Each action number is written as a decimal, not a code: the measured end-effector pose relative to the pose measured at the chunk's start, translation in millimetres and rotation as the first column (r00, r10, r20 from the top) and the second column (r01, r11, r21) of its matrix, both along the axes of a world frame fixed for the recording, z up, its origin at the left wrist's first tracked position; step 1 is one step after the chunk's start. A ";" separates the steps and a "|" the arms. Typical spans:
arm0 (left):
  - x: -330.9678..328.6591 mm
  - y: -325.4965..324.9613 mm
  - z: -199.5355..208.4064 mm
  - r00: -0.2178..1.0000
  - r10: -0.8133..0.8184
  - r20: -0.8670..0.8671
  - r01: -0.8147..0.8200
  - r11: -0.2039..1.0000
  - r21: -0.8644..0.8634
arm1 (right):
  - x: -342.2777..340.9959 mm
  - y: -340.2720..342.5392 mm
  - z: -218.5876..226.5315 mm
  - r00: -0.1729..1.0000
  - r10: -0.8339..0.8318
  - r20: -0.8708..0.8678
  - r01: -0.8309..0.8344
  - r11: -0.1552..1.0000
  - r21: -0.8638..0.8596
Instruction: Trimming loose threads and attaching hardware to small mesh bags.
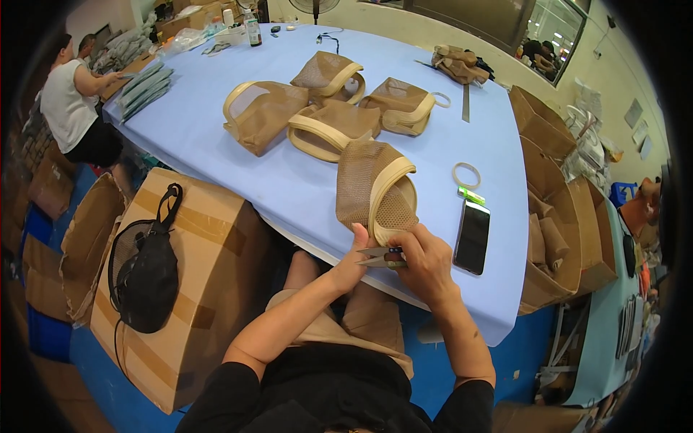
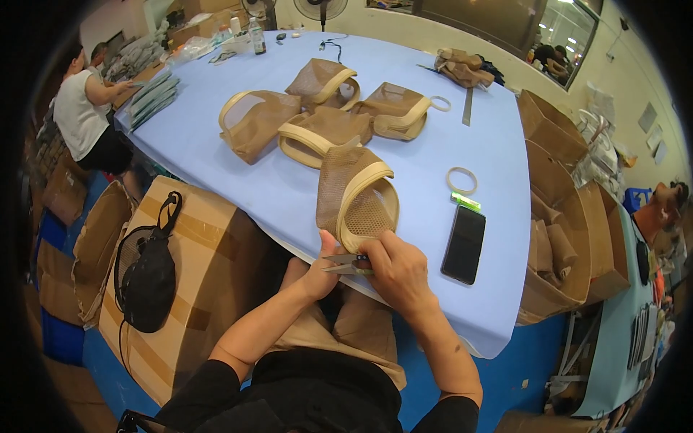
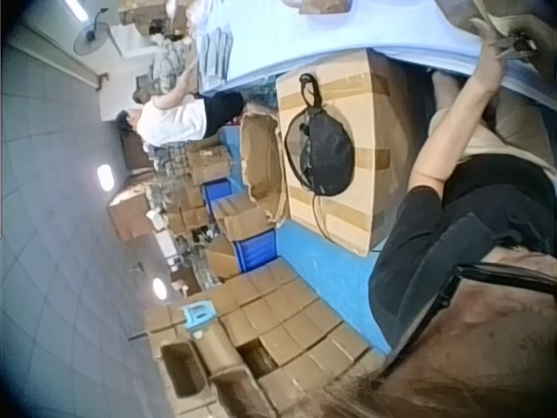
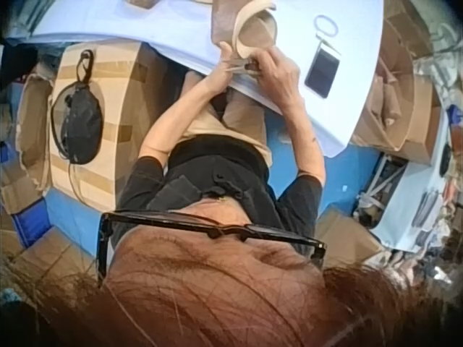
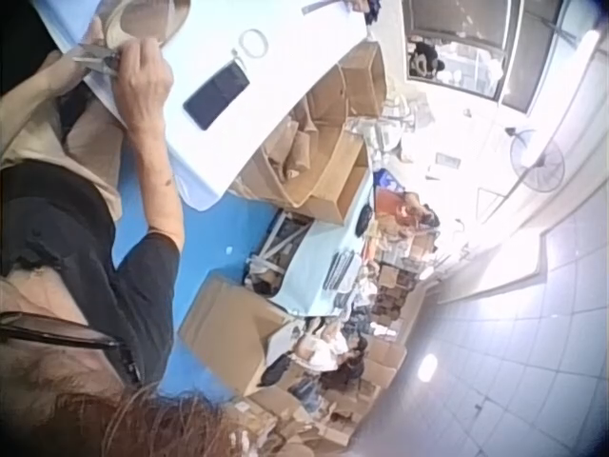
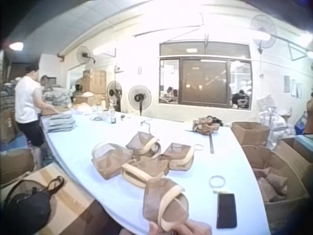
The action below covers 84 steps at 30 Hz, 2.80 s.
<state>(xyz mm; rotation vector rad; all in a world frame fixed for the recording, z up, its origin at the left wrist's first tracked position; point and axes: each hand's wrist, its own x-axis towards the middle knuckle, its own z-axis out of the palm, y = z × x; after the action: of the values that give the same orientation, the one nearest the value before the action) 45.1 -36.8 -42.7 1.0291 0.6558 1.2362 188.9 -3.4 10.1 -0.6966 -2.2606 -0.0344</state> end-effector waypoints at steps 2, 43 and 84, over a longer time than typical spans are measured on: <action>-6.9 3.7 -6.0 0.964 -0.191 0.187 0.194 0.981 0.003 | -0.4 3.1 -3.0 1.000 0.018 -0.006 -0.018 0.998 -0.052; 5.3 27.3 6.8 0.961 0.117 0.249 -0.063 0.974 -0.216 | 18.0 8.4 -21.4 0.954 -0.021 -0.298 -0.087 0.935 -0.344; 55.5 11.8 -11.0 0.917 0.289 0.276 -0.257 0.955 -0.145 | 19.2 0.0 -44.3 0.897 -0.224 -0.382 0.085 0.934 -0.348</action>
<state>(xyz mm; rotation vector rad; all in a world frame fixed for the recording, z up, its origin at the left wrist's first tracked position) 100.6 -25.0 -53.7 0.6592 0.6372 1.5470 208.1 -3.3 -34.1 -0.9589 -1.8076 0.3840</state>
